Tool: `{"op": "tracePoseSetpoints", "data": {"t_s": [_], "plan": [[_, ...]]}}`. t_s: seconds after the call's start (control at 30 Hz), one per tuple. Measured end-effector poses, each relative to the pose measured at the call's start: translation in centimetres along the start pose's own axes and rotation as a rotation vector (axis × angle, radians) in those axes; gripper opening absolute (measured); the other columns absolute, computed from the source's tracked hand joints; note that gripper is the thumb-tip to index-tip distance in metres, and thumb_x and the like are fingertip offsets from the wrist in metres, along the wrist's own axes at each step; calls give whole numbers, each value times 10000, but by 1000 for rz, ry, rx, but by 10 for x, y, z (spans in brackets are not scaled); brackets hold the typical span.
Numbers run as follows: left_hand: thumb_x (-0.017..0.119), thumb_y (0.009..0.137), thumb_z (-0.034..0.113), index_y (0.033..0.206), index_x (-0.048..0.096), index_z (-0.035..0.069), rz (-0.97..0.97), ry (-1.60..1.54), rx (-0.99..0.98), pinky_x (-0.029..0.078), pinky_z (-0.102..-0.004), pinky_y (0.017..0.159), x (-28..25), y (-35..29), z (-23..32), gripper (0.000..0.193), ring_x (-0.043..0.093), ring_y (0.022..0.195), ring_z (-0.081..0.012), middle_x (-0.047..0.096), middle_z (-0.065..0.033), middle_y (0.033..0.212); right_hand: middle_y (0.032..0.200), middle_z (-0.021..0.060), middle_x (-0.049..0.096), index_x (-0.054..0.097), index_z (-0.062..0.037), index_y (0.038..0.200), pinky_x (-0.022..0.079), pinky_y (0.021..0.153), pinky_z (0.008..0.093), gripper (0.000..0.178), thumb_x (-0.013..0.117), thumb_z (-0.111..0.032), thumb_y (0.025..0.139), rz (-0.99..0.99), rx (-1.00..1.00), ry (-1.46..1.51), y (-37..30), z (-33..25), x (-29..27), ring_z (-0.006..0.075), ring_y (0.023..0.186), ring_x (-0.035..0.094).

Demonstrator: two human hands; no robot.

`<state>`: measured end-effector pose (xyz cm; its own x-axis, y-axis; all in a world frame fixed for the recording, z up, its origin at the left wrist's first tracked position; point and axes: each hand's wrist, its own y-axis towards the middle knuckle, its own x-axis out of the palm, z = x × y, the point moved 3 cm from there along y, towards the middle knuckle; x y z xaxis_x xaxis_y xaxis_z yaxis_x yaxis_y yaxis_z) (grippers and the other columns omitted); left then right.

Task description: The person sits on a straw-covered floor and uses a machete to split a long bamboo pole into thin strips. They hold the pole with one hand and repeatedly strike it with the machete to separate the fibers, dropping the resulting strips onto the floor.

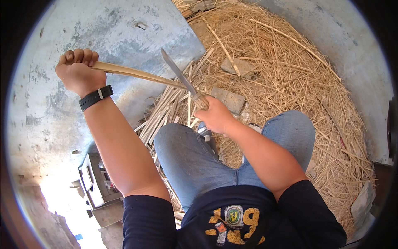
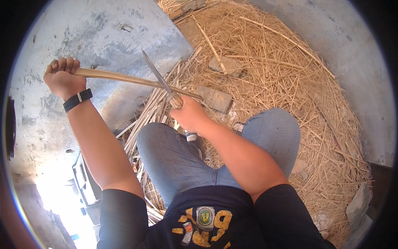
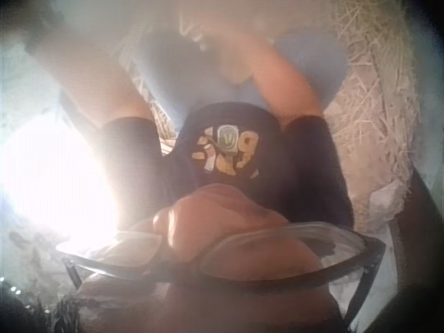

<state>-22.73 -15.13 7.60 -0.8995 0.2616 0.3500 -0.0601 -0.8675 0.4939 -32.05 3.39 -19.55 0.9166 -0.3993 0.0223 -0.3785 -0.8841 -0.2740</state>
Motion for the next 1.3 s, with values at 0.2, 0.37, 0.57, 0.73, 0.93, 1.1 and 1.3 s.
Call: {"op": "tracePoseSetpoints", "data": {"t_s": [0.2,0.37,0.57,0.73,0.93,1.1,1.3], "plan": [[284,933,155,733,334,123,-109,-20,12,248,-288,516,8,2,-3,209,241,540,-137,295,-5,616,857,207,644,573,35,1081,509,676,411,328,665,-161,835,108,-142,-342,-4,11,16,300,755,648],[291,933,152,730,338,116,-23,-2,-7,244,-290,519,14,5,-4,211,242,546,-139,293,-5,614,906,210,653,556,54,1104,521,711,421,348,648,-148,835,66,254,-351,37,86,2,322,791,657],[301,933,169,731,344,120,-98,-31,-9,242,-302,537,16,2,-8,212,240,555,-140,294,-5,618,825,164,626,550,49,1084,506,675,407,315,617,-134,837,152,-30,-127,22,27,6,271,746,642],[314,927,173,735,353,118,-159,-26,-13,246,-304,543,23,5,-9,203,240,559,-141,306,-5,620,765,180,617,550,50,1069,497,654,399,339,643,-138,803,54,-57,-253,9,18,13,278,729,645],[336,917,172,741,359,117,-233,-43,-47,251,-304,540,27,13,-11,186,242,559,-146,314,-5,624,790,202,627,549,48,1085,497,678,408,354,634,-141,798,90,-22,-317,15,19,-4,294,756,648],[348,914,178,739,360,125,-334,-91,-53,246,-299,540,36,-2,-7,184,247,561,-149,317,-3,629,819,193,642,558,65,1138,496,684,403,406,634,-152,804,106,-256,-209,-7,-9,-1,276,758,642],[337,900,171,730,342,127,-323,-146,-87,228,-288,520,39,-7,-2,176,216,547,-140,285,4,604,833,181,653,556,49,1212,504,684,400,456,623,-143,803,72,-34,-276,18,25,-8,276,737,642]]}}
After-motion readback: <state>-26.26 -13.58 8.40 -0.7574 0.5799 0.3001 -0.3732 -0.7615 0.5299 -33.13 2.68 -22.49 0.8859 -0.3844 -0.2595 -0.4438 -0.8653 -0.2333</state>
